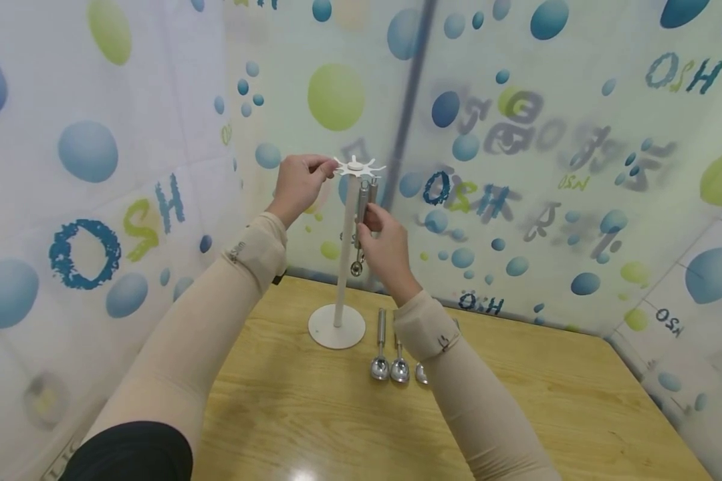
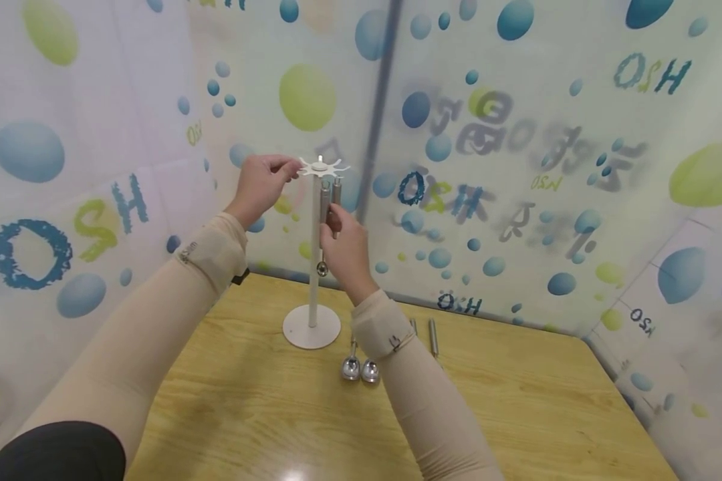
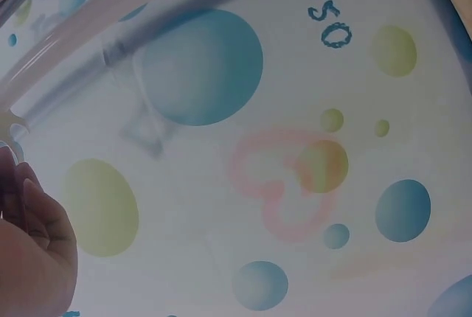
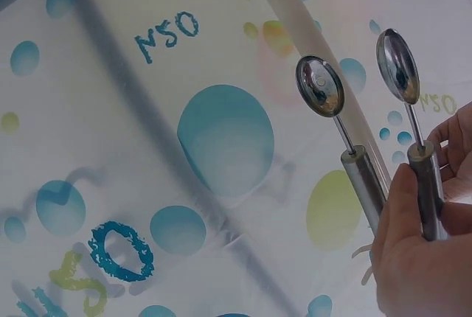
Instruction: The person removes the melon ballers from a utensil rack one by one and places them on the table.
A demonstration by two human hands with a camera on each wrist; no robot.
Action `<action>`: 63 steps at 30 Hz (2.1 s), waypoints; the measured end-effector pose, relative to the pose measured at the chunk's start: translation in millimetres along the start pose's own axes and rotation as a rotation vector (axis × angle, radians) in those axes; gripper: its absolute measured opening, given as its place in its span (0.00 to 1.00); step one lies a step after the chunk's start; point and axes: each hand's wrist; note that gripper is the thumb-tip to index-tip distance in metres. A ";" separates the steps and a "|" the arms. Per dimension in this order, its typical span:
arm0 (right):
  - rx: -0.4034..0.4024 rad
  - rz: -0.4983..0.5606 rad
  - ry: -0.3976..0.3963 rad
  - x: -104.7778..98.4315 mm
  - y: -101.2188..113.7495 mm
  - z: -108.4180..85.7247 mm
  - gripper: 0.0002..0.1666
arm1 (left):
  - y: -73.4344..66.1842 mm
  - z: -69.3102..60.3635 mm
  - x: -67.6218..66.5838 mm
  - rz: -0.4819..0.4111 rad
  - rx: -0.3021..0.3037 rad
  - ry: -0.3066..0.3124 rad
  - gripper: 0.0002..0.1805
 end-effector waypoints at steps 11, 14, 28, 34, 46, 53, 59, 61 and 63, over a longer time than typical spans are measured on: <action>0.017 -0.003 -0.003 -9.6 -10.2 -3.4 0.24 | -1.0 -0.7 0.7 0.006 -0.002 0.009 0.18; 0.019 -0.007 -0.011 -13.4 -14.6 -3.9 0.24 | -0.4 -0.5 0.6 0.001 -0.005 0.013 0.17; 0.036 -0.039 -0.008 -51.7 -54.7 -9.7 0.24 | 1.0 -1.4 0.3 -0.008 -0.017 0.001 0.17; 0.102 -0.040 0.003 -71.9 -76.2 -12.8 0.26 | -0.2 -1.7 0.8 -0.012 -0.007 -0.006 0.17; 0.310 -0.037 0.025 -128.0 -139.0 -34.4 0.32 | -2.7 -3.6 4.1 -0.031 -0.023 0.014 0.17; 0.421 -0.155 0.084 -156.9 -183.1 -44.1 0.31 | 1.1 -2.0 2.5 -0.014 -0.032 0.002 0.18; 0.553 -0.107 0.179 -169.1 -214.7 -50.9 0.32 | 0.9 -2.4 -3.3 -0.030 -0.026 -0.010 0.18; 0.595 -0.089 0.209 -170.7 -224.1 -54.1 0.32 | 0.5 -3.2 -4.7 -0.029 -0.032 -0.009 0.18; 0.638 -0.085 0.228 -172.6 -232.9 -57.1 0.32 | -0.3 -3.8 -4.9 -0.031 -0.040 -0.008 0.18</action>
Point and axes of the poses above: each hand's wrist, its own z-axis towards the middle knuckle, its own x-axis out of the palm, y = z × x, and after that the axes turned 3 degrees about x, right-handed
